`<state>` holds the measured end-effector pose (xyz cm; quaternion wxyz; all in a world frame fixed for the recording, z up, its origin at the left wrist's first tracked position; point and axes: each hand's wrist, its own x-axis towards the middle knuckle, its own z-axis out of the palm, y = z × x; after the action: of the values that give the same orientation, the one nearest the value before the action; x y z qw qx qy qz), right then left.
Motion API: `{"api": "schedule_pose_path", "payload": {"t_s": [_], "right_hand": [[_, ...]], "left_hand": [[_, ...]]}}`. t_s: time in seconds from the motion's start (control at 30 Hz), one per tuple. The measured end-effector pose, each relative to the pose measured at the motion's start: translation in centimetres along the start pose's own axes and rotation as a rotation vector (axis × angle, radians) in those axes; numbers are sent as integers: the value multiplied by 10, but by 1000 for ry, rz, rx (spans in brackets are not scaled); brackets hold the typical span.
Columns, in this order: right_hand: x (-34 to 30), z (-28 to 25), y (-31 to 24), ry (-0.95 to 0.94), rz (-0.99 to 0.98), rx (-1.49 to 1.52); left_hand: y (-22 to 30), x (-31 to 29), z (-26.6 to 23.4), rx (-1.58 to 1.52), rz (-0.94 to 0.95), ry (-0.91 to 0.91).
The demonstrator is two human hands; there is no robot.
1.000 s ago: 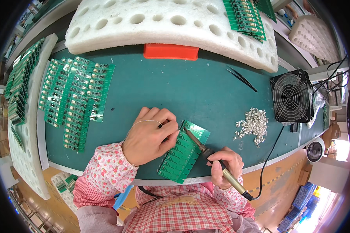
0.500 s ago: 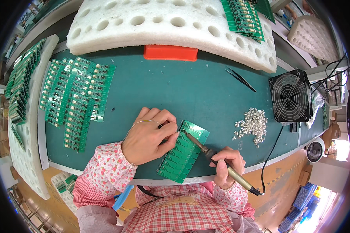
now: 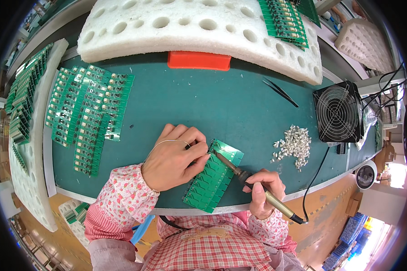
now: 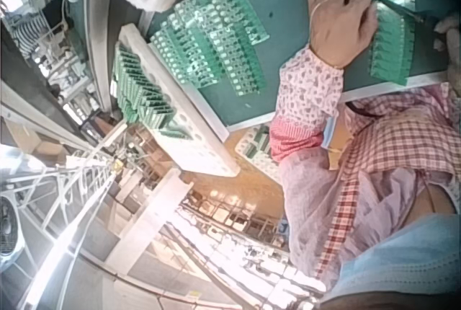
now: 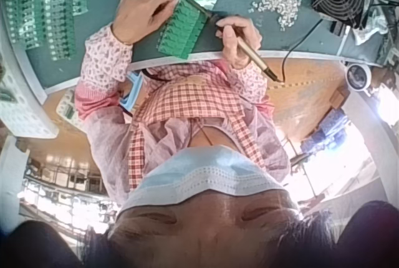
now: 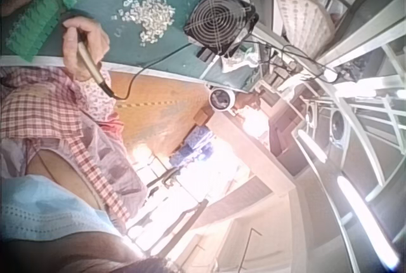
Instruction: The person inserts electronic components into circuit boards by hand and solders them using a soldering iron and solder wire.
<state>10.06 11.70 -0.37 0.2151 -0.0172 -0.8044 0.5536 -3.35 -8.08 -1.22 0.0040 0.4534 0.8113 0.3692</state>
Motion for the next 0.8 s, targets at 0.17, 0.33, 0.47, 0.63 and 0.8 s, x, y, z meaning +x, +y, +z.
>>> {"api": "schedule_pose_path", "payload": {"t_s": [0.17,0.33,0.47,0.63,0.8], "right_hand": [[0,0,1,-19,23,23],[0,-1,2,-35,4,14],[0,0,2,-37,-7,4],[0,0,1,-36,2,3],[0,0,1,-30,5,2]], "left_hand": [[1,1,0,11,-7,-8],[0,1,-1,14,-21,-16],[0,1,-1,15,-23,-22],[1,1,0,27,-12,-29],[1,1,0,44,-13,-31]]}}
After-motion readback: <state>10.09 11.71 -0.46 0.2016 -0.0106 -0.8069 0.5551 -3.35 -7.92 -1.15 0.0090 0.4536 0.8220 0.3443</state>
